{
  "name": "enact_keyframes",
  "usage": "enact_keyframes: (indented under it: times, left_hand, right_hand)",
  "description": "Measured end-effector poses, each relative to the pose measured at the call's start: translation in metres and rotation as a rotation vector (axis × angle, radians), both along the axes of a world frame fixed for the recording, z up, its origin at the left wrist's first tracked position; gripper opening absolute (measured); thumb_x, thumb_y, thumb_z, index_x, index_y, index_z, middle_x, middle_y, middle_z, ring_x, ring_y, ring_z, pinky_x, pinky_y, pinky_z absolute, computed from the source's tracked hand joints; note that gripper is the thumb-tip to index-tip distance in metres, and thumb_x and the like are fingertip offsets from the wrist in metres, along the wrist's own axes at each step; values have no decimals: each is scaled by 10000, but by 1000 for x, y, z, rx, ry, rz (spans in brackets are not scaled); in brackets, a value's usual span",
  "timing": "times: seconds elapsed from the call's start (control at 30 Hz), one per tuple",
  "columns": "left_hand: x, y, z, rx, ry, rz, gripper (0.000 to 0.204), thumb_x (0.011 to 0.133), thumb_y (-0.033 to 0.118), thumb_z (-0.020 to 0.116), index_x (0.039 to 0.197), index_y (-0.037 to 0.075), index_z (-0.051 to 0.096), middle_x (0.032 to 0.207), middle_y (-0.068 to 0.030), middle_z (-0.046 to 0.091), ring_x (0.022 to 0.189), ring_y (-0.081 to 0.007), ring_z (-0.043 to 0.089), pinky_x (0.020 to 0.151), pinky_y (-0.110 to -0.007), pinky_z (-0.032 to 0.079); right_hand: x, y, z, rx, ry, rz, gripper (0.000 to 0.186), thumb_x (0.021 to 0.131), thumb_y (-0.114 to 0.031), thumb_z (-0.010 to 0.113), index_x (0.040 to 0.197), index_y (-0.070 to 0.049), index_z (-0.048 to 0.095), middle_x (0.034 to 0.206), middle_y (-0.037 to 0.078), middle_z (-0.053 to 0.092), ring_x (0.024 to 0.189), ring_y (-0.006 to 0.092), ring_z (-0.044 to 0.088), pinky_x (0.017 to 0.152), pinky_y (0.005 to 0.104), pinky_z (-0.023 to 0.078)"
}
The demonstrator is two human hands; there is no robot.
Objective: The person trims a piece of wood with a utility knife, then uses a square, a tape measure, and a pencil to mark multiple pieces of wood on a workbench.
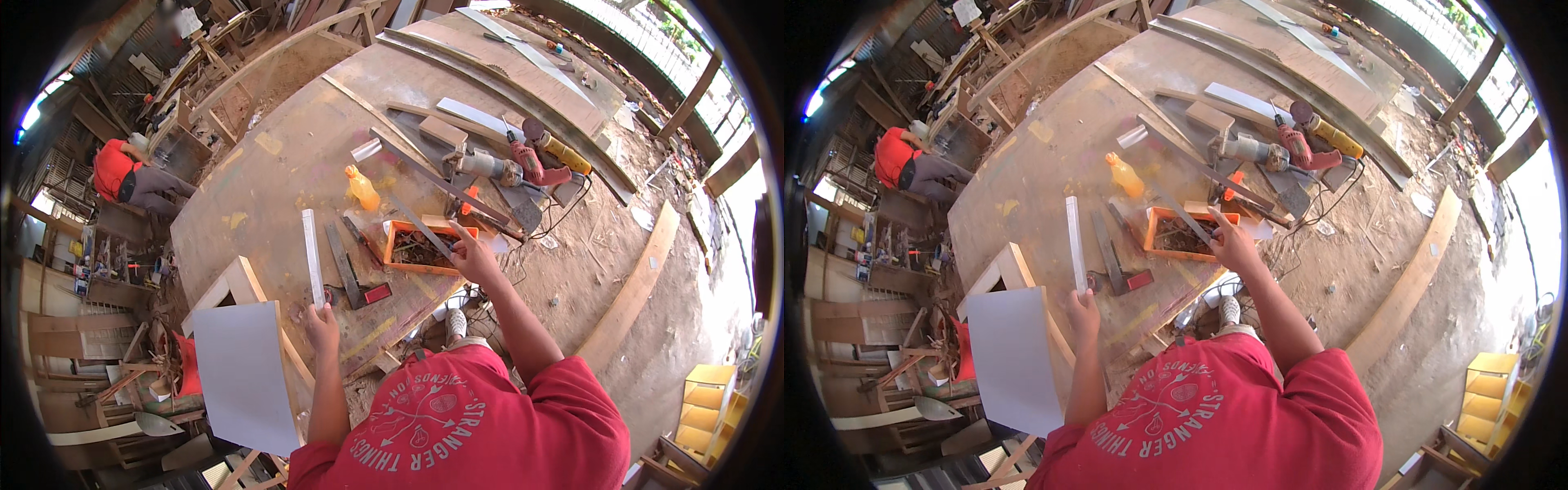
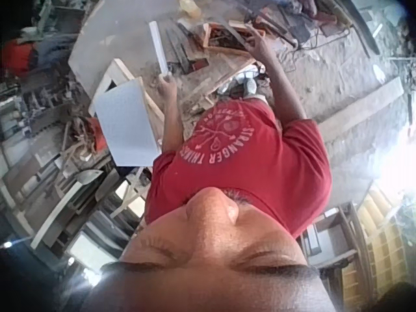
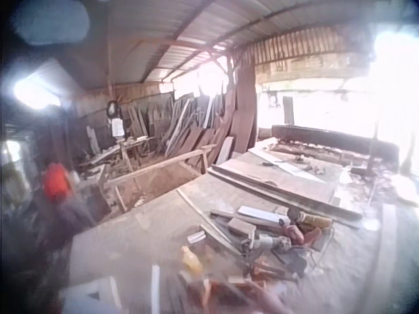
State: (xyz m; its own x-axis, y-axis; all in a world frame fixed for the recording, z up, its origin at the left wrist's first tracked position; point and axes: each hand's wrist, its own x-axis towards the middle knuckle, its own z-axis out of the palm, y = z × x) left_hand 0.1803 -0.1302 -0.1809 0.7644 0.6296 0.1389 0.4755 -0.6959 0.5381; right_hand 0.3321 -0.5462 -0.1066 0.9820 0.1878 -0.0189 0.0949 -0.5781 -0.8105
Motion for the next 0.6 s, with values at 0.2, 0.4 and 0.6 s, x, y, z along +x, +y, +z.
enact_keyframes:
  times: [0.2,0.4,0.6]
  left_hand:
    - [16,-16,-23,-4,57,-39,426,990,369,730,1249,39,652,1175,-236,677,1136,-453,617,968,-565,490]
    - [18,-23,-15,262,30,-54,477,958,359,757,1330,85,637,1265,-214,652,1205,-421,599,1032,-557,457]
    - [33,-57,72,-629,-202,-346,444,1039,338,729,1377,67,631,1263,-141,690,1118,-268,695,958,-423,546]
  right_hand:
    - [17,3,-3,-124,129,52,860,848,-77,727,1647,-180,423,961,134,802,875,303,774,807,417,596]
    - [1,25,44,616,408,45,829,957,21,754,1673,-62,345,1062,103,743,936,134,718,859,295,583]
    - [-42,70,129,900,367,133,866,969,-20,789,1685,-58,302,1045,96,734,988,130,692,907,289,548]
